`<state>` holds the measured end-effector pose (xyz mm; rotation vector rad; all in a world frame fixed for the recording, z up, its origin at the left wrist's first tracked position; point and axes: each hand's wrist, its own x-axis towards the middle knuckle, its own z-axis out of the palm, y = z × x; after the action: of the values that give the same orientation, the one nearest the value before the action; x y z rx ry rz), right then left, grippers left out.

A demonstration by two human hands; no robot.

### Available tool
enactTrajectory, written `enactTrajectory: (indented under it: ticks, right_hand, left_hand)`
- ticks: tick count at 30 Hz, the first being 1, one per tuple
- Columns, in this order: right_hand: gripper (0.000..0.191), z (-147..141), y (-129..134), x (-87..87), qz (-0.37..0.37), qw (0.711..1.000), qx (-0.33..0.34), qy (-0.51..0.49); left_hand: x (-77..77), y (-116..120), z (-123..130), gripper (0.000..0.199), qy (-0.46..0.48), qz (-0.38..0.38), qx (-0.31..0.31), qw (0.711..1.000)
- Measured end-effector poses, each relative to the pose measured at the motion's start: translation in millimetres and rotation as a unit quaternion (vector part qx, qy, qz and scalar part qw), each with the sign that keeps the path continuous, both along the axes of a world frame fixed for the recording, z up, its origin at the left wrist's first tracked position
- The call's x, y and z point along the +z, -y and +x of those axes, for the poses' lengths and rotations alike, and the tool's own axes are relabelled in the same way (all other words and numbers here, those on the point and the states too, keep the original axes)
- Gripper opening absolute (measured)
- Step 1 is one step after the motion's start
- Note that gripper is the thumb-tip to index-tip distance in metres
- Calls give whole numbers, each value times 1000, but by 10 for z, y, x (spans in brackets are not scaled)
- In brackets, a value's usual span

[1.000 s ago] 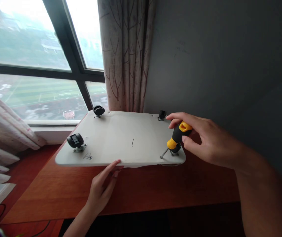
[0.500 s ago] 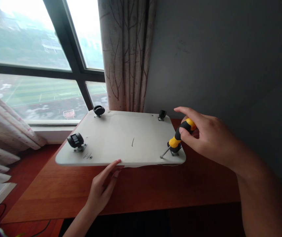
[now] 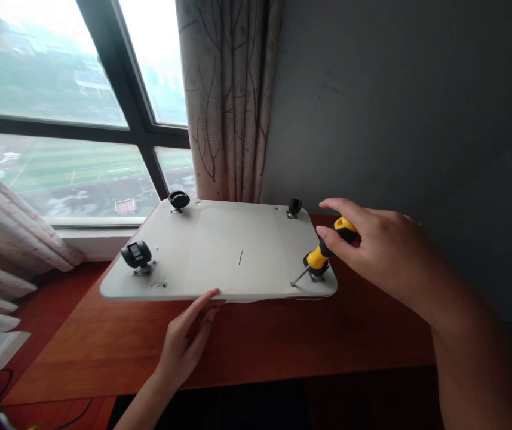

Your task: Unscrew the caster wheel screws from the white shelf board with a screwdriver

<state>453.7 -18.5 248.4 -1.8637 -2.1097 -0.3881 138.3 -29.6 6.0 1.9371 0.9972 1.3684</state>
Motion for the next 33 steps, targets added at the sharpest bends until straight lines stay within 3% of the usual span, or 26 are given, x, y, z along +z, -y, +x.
enactTrajectory:
  ticks: [3,6,11,13,16,19,22,25,28,33]
  right_hand:
    - [50,3,49,25,-54,994,67,-61]
    - [53,2,78,28,-82,990,84,-81]
    - [52,5,37,-7,10,999,-36,30]
    - [50,10,13,-16,20,998,-50,36]
    - [42,17,-1,-7,6,1000,-4,-18]
    - [45,25,15,20,-40,994,62,-76]
    - [49,20,29,36,-68,989,95,-93]
    - [47,-1,13,27,-28,998,45,-42]
    - [47,-10,-20,11,9,1000,-4,7]
    - [42,28,-20,6,0,999,31,-43]
  left_hand:
    - [1,2,-1,48,1,1,1,1000]
    - [6,1,0,49,2,3,-3,1000]
    - [-12,-5,-9,47,3,-6,-6,1000]
    - [-30,2,-11,46,6,-14,-6,1000]
    - [-9,41,25,47,19,-30,-8,999]
    - [144,107,161,46,66,-83,-48,993]
    - [400,138,400,47,121,-212,-151,958]
    - [620,78,667,64,131,-342,-256,895]
    - [726,-43,879,84,135,-420,-297,847]
    - [756,-159,1053,90,131,-480,-328,803]
